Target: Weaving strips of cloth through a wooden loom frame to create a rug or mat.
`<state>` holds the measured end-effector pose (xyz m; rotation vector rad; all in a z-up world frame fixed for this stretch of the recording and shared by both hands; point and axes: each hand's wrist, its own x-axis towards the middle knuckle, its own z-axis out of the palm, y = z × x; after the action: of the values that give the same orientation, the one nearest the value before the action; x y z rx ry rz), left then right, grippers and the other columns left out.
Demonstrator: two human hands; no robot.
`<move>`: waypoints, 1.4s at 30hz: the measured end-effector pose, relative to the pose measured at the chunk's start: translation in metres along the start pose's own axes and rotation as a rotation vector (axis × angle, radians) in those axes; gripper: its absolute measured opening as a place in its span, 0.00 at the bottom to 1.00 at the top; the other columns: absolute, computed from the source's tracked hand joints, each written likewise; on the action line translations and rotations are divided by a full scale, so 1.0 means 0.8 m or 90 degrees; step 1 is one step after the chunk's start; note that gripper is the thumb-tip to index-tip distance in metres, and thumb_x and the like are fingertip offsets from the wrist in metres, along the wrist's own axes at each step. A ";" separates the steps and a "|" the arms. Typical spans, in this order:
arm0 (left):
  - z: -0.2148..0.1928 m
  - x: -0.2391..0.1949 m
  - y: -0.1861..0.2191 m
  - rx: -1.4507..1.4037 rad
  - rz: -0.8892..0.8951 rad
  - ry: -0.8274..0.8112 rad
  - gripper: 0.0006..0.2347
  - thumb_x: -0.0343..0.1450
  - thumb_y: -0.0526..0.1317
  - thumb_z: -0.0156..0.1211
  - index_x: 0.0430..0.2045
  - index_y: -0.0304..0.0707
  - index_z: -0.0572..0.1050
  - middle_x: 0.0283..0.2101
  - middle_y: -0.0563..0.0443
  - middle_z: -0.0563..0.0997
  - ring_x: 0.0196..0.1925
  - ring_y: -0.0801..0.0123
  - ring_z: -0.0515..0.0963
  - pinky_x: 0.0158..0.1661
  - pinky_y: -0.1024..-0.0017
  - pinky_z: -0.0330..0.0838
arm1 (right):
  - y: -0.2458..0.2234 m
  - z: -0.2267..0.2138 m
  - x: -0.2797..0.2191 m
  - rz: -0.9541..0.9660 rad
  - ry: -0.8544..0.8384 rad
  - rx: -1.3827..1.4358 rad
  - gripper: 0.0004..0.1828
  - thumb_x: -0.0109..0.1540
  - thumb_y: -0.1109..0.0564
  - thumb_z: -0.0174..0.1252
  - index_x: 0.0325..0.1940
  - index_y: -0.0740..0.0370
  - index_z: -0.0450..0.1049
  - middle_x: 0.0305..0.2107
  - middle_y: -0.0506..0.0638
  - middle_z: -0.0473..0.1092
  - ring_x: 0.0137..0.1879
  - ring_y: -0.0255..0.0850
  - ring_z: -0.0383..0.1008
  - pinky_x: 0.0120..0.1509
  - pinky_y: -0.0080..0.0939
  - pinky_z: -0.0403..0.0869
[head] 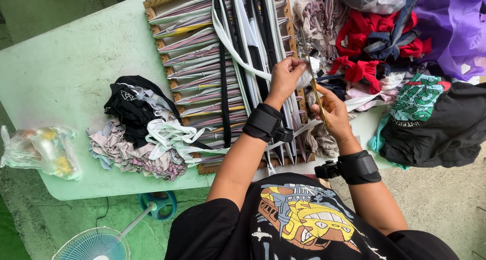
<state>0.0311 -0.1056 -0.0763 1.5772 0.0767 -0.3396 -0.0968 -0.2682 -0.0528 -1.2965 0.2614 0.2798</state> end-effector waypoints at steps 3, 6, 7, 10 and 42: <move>0.001 0.000 0.001 0.023 -0.003 0.008 0.06 0.72 0.35 0.64 0.33 0.27 0.80 0.31 0.52 0.84 0.32 0.79 0.79 0.35 0.78 0.74 | 0.002 0.001 -0.001 -0.002 0.008 0.019 0.36 0.62 0.58 0.66 0.73 0.65 0.63 0.31 0.41 0.68 0.32 0.26 0.66 0.35 0.25 0.67; -0.001 -0.001 0.003 0.056 0.002 0.022 0.07 0.72 0.36 0.65 0.33 0.28 0.80 0.30 0.52 0.84 0.32 0.78 0.79 0.35 0.77 0.75 | 0.002 0.002 0.000 -0.008 0.007 0.014 0.36 0.63 0.59 0.66 0.74 0.65 0.63 0.30 0.41 0.67 0.32 0.26 0.66 0.35 0.25 0.67; -0.001 -0.001 0.003 0.059 0.010 0.024 0.07 0.72 0.36 0.65 0.33 0.28 0.80 0.30 0.52 0.84 0.32 0.78 0.80 0.35 0.77 0.75 | 0.002 0.002 0.000 -0.007 0.006 0.004 0.36 0.63 0.59 0.66 0.74 0.65 0.63 0.30 0.41 0.66 0.31 0.26 0.65 0.34 0.25 0.67; -0.002 -0.001 0.002 0.053 0.009 0.025 0.07 0.72 0.36 0.65 0.33 0.28 0.80 0.30 0.52 0.84 0.32 0.78 0.79 0.35 0.77 0.75 | 0.000 0.005 0.000 -0.004 0.004 -0.008 0.36 0.63 0.59 0.65 0.75 0.64 0.63 0.29 0.40 0.65 0.31 0.26 0.65 0.34 0.25 0.66; -0.005 0.001 -0.007 -0.019 -0.006 0.010 0.07 0.72 0.36 0.64 0.34 0.27 0.80 0.32 0.52 0.84 0.33 0.79 0.80 0.36 0.78 0.75 | -0.002 0.019 -0.003 0.017 0.020 0.055 0.35 0.65 0.58 0.63 0.75 0.66 0.61 0.33 0.42 0.71 0.29 0.25 0.65 0.32 0.24 0.65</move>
<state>0.0314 -0.1013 -0.0818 1.5506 0.1014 -0.3313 -0.0976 -0.2541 -0.0468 -1.2139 0.3142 0.2687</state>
